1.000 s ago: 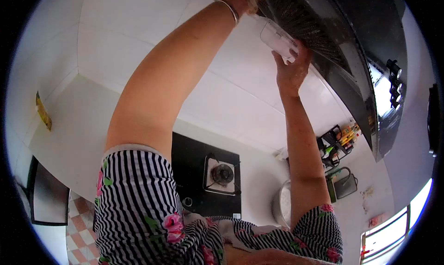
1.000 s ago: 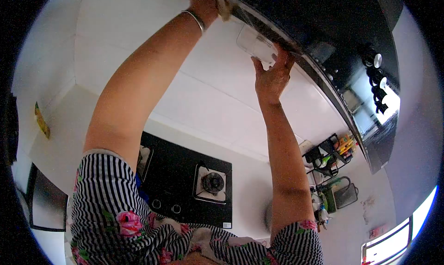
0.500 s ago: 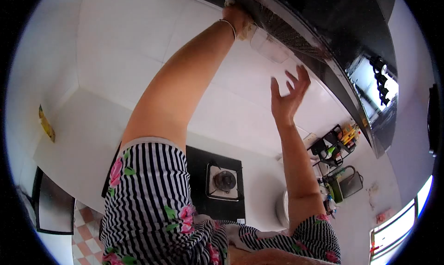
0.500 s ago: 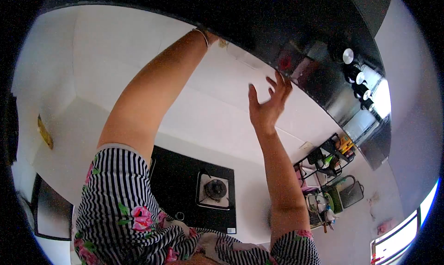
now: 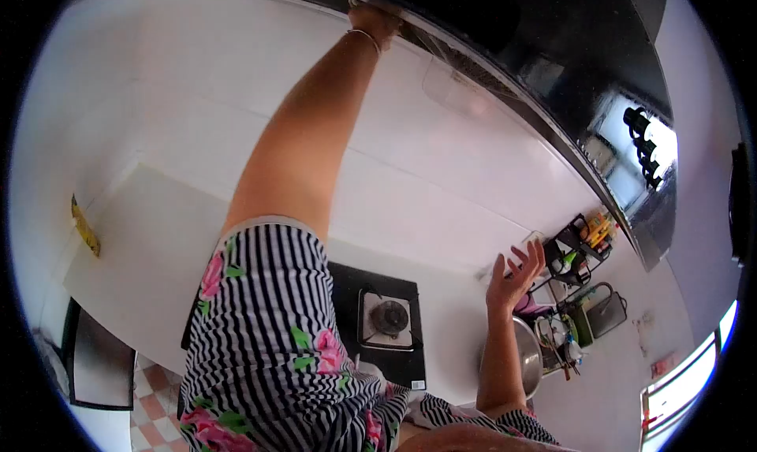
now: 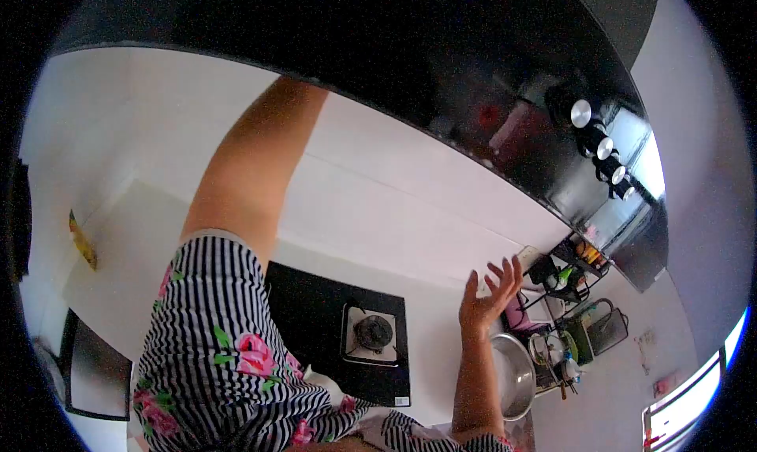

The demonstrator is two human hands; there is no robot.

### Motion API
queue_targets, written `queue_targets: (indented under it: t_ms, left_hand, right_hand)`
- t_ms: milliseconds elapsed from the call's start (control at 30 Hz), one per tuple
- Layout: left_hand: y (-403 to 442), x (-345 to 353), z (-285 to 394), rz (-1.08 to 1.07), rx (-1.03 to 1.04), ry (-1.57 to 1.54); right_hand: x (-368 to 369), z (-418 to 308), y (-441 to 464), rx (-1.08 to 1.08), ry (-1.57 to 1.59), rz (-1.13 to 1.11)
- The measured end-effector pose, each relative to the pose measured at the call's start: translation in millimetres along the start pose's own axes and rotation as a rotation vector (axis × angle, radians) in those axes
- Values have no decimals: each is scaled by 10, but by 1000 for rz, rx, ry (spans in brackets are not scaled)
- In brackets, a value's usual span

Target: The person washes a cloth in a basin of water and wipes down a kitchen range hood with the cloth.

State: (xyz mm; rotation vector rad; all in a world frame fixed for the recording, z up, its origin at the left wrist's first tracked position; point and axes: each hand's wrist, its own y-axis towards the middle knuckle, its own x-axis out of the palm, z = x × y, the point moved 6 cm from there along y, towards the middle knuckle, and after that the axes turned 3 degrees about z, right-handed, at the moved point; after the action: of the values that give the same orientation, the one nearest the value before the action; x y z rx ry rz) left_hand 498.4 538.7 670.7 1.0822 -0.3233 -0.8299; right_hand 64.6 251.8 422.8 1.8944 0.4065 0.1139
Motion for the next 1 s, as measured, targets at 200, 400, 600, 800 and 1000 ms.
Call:
queue_targets:
  t_ms: [200, 400, 600, 800, 1000]
  left_hand:
    - [-291, 2, -29, -153, -306, -1122]
    - [-366, -34, 281, -84, -69, -725]
    - [-362, 111, 405, -56, -17, -521]
    - [-414, 227, 322, -87, -57, -451]
    - [-543, 240, 147, -148, -129, -403]
  right_hand:
    - [-651, 585, -419, 152, -217, 57]
    - [-995, 722, -749, 265, -273, 95]
    - [-1488, 733, -961, 311, -394, 116]
    - [-1777, 739, -966, 251, -472, 122]
    - [-1694, 661, -887, 225, -565, 74]
